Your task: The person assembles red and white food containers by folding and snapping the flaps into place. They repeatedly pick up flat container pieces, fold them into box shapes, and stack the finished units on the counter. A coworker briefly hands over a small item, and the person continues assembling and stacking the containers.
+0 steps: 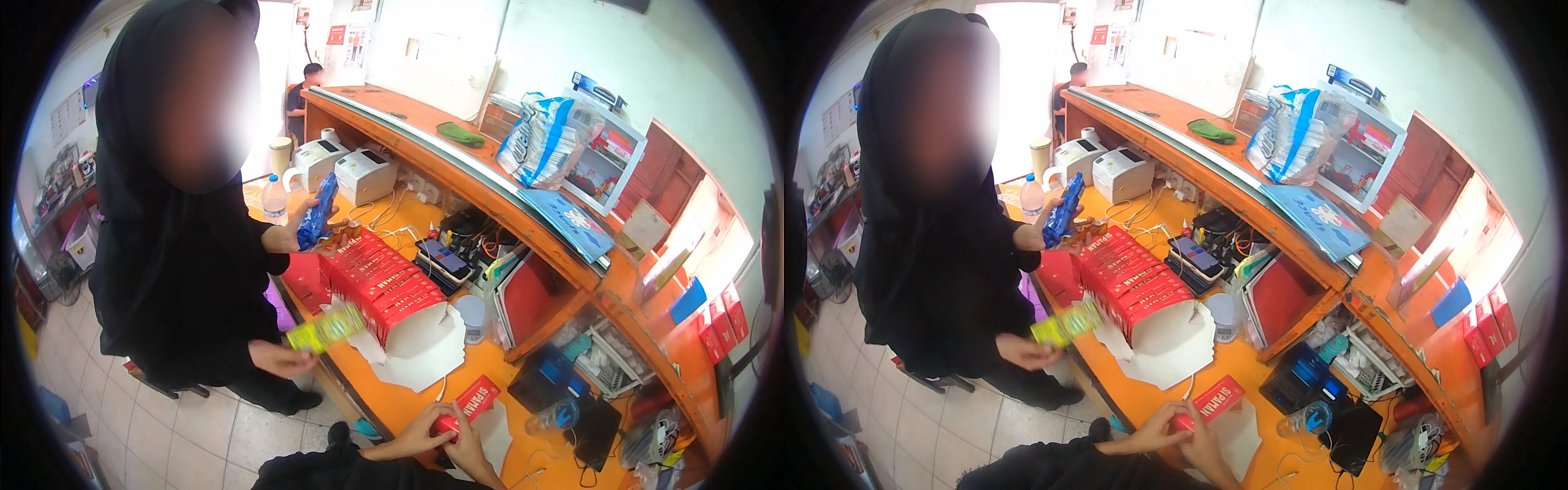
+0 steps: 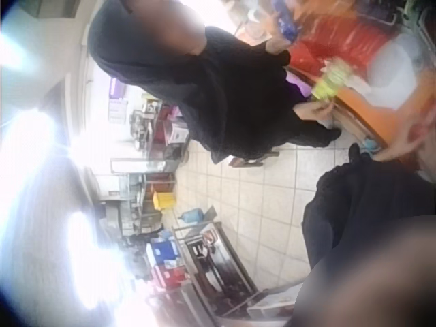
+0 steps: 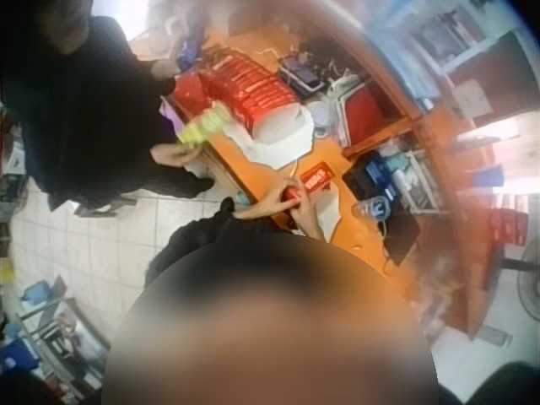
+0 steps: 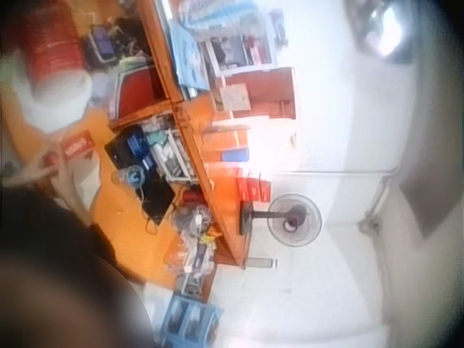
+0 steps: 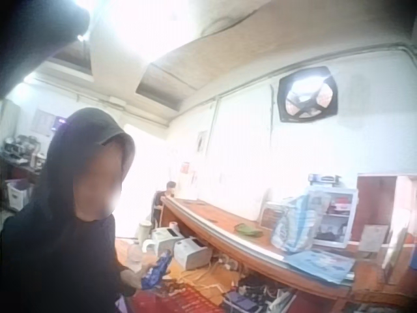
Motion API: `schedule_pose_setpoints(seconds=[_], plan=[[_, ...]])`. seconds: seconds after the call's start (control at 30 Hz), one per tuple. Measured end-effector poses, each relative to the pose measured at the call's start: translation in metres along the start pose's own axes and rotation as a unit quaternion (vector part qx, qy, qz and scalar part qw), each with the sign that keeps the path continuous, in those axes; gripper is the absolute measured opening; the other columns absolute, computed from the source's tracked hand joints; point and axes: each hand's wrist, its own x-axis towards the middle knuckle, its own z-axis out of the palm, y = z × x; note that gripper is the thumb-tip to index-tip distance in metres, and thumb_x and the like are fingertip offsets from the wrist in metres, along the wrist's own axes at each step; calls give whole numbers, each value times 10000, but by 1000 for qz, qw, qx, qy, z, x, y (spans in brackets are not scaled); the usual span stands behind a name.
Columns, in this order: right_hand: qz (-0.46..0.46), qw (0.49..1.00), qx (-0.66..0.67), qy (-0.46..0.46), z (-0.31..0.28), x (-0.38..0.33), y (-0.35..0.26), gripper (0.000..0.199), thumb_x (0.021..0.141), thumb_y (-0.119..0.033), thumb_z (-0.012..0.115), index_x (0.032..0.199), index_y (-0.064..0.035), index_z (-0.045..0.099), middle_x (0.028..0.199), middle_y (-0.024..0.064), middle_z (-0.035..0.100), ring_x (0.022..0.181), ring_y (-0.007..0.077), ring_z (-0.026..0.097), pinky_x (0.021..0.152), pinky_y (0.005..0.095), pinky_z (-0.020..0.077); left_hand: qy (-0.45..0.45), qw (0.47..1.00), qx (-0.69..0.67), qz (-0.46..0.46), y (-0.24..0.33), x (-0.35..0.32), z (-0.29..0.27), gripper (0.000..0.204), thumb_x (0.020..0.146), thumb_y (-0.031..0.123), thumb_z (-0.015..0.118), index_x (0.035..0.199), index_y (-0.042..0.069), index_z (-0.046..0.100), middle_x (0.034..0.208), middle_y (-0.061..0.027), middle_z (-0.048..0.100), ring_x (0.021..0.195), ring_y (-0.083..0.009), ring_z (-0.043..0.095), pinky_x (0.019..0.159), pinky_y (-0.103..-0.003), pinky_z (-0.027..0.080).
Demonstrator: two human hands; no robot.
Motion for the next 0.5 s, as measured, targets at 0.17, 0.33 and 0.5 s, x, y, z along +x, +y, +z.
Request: schedule_pose_setpoints(seconds=[0.17,0.33,0.5], plan=[[-19,998,-53,36,-12,-6,10,592,721,-62,637,1257,-23,388,1047,233,566,933,349,585,779,360,473,-6,999,36,20,10,-2,1,422,828,220,586,1181,30,455,1204,-131,458,1164,-258,412,977,-359,317],[20,995,-67,71,-26,-11,26,475,716,-78,657,1162,-27,503,1024,212,584,907,342,587,768,371,470,-79,986,147,-4,17,-2,-19,354,844,207,560,1153,54,481,1144,-133,489,1080,-272,470,923,-351,370],[34,995,-28,93,-39,-17,34,474,722,-107,660,1168,-59,509,1024,207,587,881,341,595,741,369,479,-147,878,453,52,-16,7,-56,649,679,200,702,1238,89,390,1175,-147,435,1118,-315,416,888,-388,396]])
